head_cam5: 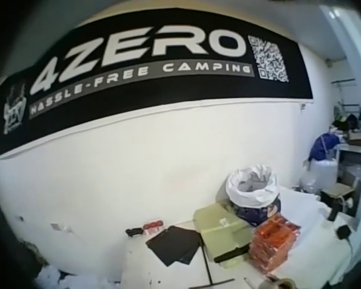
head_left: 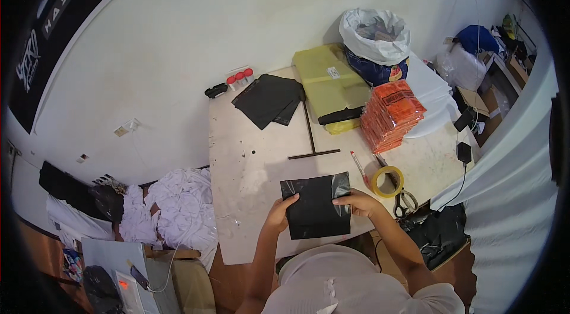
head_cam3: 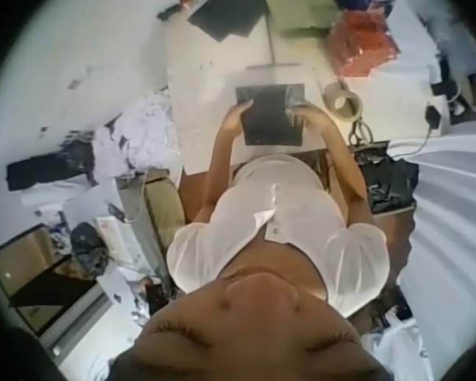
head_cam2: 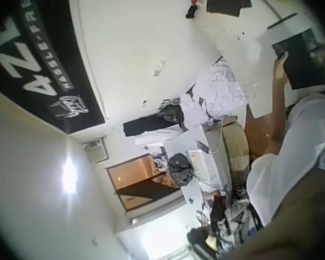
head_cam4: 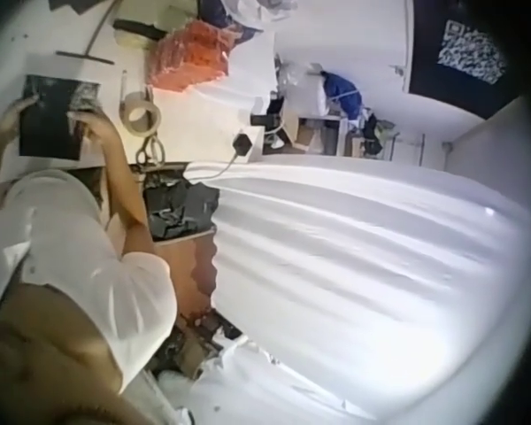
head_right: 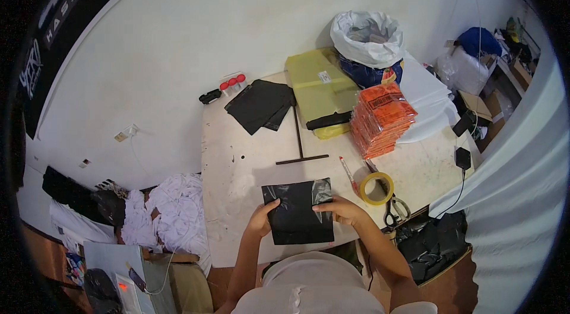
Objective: Packaging and labeling small black square items using tape, scissors, and a marker.
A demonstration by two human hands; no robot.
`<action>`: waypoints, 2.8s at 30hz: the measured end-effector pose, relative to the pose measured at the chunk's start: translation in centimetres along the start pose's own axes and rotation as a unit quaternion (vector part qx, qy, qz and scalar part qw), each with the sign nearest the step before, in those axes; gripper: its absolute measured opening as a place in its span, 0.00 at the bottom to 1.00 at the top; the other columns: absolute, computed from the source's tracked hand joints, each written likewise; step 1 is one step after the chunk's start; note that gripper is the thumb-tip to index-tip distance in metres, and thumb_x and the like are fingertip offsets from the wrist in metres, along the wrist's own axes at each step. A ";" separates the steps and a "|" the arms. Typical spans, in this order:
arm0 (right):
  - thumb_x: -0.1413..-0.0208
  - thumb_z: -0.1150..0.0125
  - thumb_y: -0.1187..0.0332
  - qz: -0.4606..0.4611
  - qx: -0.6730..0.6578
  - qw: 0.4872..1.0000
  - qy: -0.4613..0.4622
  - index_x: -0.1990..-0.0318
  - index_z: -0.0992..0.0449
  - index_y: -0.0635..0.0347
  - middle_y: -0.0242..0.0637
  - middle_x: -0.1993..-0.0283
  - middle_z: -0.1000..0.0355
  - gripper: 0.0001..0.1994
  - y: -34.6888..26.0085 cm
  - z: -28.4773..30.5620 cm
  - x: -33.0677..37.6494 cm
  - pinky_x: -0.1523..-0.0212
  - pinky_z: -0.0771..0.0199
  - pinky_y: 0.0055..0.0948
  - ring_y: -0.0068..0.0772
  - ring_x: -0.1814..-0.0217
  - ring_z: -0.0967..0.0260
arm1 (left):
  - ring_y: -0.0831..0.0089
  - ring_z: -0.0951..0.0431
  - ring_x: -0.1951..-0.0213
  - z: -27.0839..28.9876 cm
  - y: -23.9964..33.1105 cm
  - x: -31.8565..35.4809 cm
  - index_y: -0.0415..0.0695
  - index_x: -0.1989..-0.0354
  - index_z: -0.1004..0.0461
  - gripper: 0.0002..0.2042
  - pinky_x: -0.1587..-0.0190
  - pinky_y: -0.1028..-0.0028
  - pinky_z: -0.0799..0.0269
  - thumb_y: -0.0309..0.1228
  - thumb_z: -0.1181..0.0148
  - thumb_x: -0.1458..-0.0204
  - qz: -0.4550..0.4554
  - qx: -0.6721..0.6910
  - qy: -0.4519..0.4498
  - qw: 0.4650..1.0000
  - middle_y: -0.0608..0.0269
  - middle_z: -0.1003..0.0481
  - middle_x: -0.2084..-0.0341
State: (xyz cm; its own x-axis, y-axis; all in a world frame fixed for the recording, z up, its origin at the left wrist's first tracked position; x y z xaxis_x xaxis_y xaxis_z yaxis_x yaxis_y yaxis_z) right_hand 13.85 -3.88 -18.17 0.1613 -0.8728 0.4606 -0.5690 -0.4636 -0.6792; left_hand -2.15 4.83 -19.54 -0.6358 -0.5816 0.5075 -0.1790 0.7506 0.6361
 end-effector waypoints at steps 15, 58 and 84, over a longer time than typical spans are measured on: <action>0.53 0.37 0.71 -0.018 0.075 0.988 0.135 0.57 0.31 0.71 0.40 0.62 0.27 0.17 1.0 2.4 -0.7 0.65 0.26 0.23 0.27 0.64 0.27 | 0.70 0.25 0.61 3.9 -3.3 -1.8 0.31 0.57 0.32 0.19 0.57 0.73 0.30 0.36 0.42 0.50 0.065 -0.084 -0.024 0.994 0.58 0.26 0.63; 0.68 0.51 0.89 0.196 0.397 0.897 0.007 0.70 0.21 0.60 0.38 0.60 0.26 0.18 1.1 3.2 -1.4 0.50 0.35 0.26 0.33 0.51 0.32 | 0.85 0.39 0.77 5.1 -3.0 0.9 0.41 0.78 0.36 0.11 0.74 0.82 0.41 0.29 0.38 0.53 -0.140 -0.393 0.067 0.907 0.71 0.36 0.82; 0.58 0.43 0.79 0.433 0.612 0.619 0.234 0.67 0.25 0.60 0.38 0.61 0.27 0.09 -0.8 3.3 -0.4 0.60 0.27 0.30 0.39 0.60 0.29 | 0.78 0.33 0.59 5.3 -1.3 -7.0 0.41 0.56 0.29 0.13 0.53 0.81 0.40 0.18 0.57 0.48 -0.211 -0.170 0.075 0.960 0.67 0.30 0.62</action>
State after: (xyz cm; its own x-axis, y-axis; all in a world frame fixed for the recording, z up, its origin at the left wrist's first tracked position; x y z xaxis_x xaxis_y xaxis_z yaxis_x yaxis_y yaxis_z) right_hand 16.89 -3.70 -19.65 -0.1913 -0.8680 -0.4582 0.8043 0.1290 -0.5801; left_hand -1.42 9.58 -27.01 -0.4405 -0.8692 0.2245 -0.1256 0.3074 0.9433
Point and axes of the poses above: each hand's wrist, its own x-axis away from the middle knuckle, its own z-axis out of the back of the hand, y = z × x, the point moved 8 cm from there along -x, towards the middle knuckle
